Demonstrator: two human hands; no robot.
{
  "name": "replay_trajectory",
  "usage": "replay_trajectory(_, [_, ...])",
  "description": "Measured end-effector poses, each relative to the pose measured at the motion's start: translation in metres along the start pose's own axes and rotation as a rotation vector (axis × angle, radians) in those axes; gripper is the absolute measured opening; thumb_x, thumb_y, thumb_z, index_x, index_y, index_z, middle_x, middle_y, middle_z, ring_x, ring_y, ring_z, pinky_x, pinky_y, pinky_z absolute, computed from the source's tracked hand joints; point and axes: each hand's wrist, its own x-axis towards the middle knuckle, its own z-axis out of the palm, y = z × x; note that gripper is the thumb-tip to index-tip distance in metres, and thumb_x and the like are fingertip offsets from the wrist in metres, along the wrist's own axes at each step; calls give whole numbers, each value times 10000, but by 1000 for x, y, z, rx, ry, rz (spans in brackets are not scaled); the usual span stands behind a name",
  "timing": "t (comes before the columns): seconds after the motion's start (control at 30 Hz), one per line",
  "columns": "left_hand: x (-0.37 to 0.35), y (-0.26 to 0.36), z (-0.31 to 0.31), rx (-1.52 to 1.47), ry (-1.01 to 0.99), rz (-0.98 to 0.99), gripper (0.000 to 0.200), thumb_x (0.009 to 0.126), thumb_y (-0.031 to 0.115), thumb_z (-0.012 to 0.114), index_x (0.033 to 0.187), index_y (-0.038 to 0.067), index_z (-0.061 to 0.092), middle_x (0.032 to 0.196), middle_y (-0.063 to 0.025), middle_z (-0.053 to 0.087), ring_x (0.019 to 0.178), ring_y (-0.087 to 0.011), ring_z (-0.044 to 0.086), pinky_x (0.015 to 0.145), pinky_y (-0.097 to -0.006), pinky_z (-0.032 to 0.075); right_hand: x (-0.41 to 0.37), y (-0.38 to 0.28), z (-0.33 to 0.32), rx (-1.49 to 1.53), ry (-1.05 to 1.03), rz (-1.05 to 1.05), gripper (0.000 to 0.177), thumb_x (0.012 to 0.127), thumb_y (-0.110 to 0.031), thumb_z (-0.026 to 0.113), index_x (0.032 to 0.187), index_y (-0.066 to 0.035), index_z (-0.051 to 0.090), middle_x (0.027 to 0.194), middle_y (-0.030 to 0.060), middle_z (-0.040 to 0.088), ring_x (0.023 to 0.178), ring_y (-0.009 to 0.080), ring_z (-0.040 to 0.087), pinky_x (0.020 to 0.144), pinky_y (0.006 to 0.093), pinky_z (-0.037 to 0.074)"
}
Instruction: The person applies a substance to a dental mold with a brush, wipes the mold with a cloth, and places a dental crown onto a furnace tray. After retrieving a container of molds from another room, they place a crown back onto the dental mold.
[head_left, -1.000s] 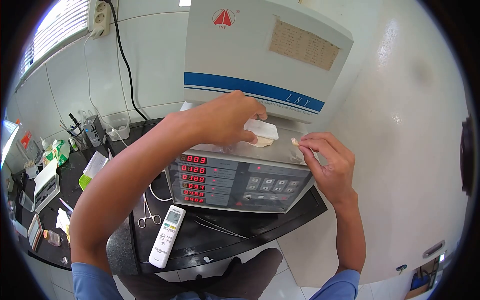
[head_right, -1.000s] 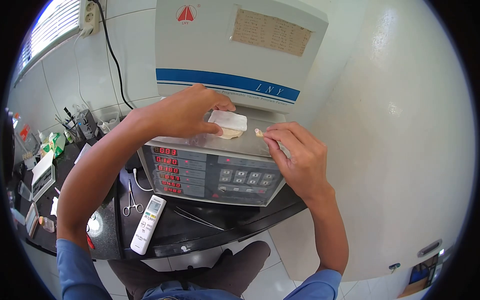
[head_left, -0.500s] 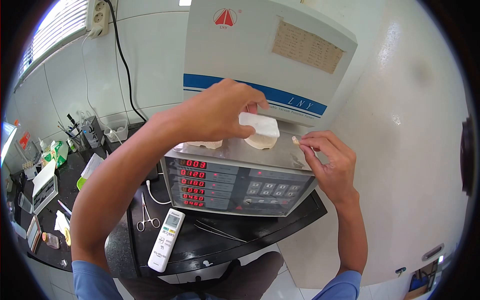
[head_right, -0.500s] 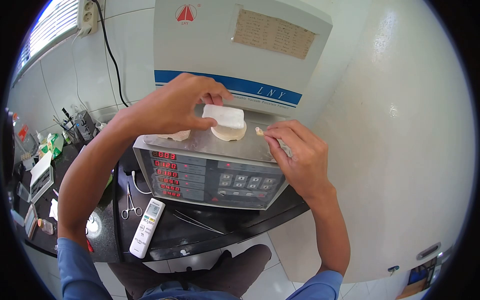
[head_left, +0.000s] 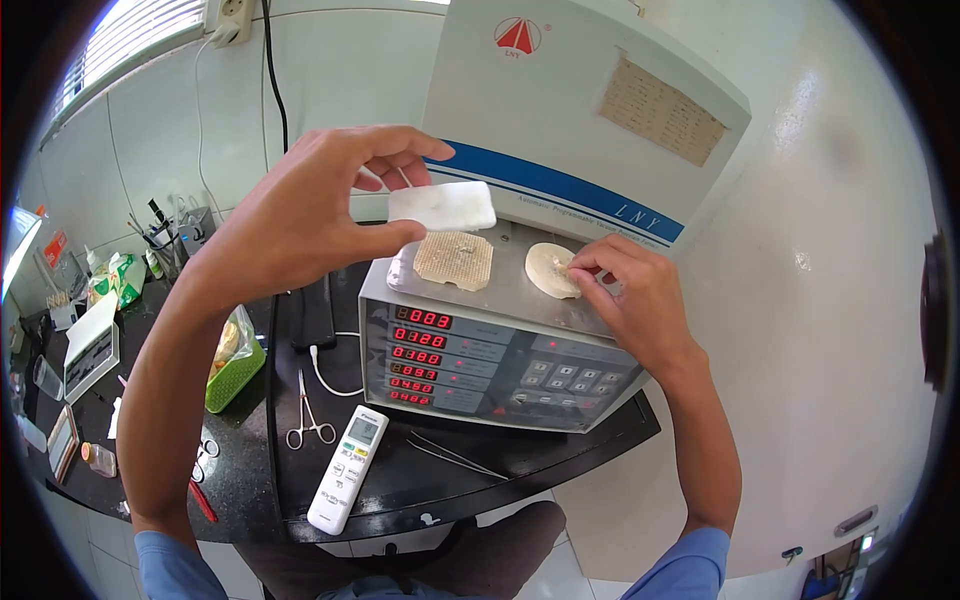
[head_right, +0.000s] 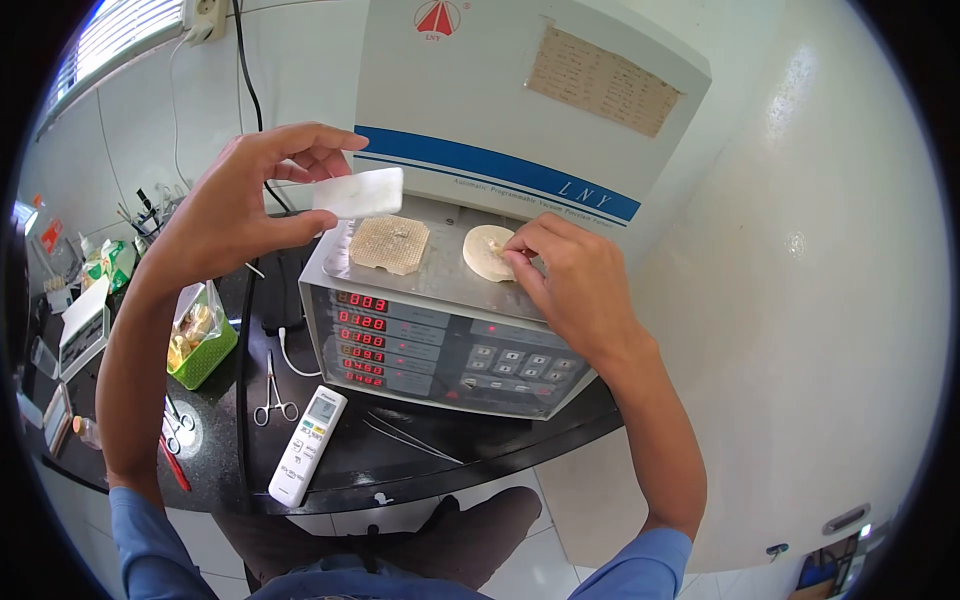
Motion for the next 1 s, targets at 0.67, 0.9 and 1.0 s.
replay_trajectory(0.67, [-18,-13,-4,-75,82,-11,562,678,127,750,1216,62,601,1011,-115,674,961,-196,628,934,-363,465,15,-2,13,-36,-18,19,81,797,-90,660,801,-12,682,832,89,658,696,268,627,634,339,492])
replay_trajectory(0.9, [-22,-13,-9,-65,83,-21,553,677,112,729,1212,53,600,1002,-117,668,954,-203,624,936,-347,468,16,-4,16,-64,-24,-3,77,793,-87,661,799,-13,679,825,87,657,686,265,626,625,339,492])
replay_trajectory(1.0, [-24,-15,-10,-48,89,-17,551,680,109,725,1214,57,600,1001,-115,669,951,-201,625,938,-350,468,15,-5,16,-71,-23,-1,77,792,-87,663,800,-13,678,823,84,657,681,262,626,620,335,492])
